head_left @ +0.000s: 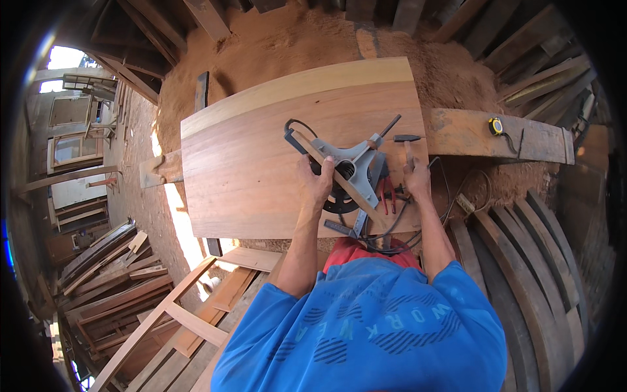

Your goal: The person adjusts a handheld router on a wooden workbench using a hammer and a metal ruler. They tap the router's base plate with the hammer and use the ruler to check alignment or depth settings. The person then lifts the router to inspect the bit and base.

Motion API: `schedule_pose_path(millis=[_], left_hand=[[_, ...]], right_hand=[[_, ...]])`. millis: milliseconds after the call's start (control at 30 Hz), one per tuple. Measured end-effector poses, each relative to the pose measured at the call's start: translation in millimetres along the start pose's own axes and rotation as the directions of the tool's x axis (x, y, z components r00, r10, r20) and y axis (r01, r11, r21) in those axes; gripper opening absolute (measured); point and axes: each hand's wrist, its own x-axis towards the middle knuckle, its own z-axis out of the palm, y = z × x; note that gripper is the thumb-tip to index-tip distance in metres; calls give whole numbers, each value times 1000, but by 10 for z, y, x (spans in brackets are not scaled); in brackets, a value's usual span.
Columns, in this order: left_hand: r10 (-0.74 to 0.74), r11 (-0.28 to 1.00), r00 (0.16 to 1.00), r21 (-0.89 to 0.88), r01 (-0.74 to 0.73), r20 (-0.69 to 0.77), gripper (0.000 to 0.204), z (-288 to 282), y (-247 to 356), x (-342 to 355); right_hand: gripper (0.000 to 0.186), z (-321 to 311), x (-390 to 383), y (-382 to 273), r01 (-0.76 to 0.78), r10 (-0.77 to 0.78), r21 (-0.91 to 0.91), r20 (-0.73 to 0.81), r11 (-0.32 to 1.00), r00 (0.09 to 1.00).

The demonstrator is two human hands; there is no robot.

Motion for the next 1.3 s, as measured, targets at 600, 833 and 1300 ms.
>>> schedule_pose_path(millis=[600, 833, 1300], left_hand=[[69, 988, 997, 134, -72, 27, 44, -42, 109, 34], [80, 974, 996, 210, -86, 36, 45, -99, 222, 16], [18, 1000, 999, -5, -18, 28, 41, -60, 45, 50]], right_hand=[[18, 550, 622, -383, -664, -326, 745, 612, -69, 721], [20, 388, 388, -643, -603, -161, 796, 590, -47, 791], [53, 470, -567, -247, 220, -40, -544, 324, 810, 945]])
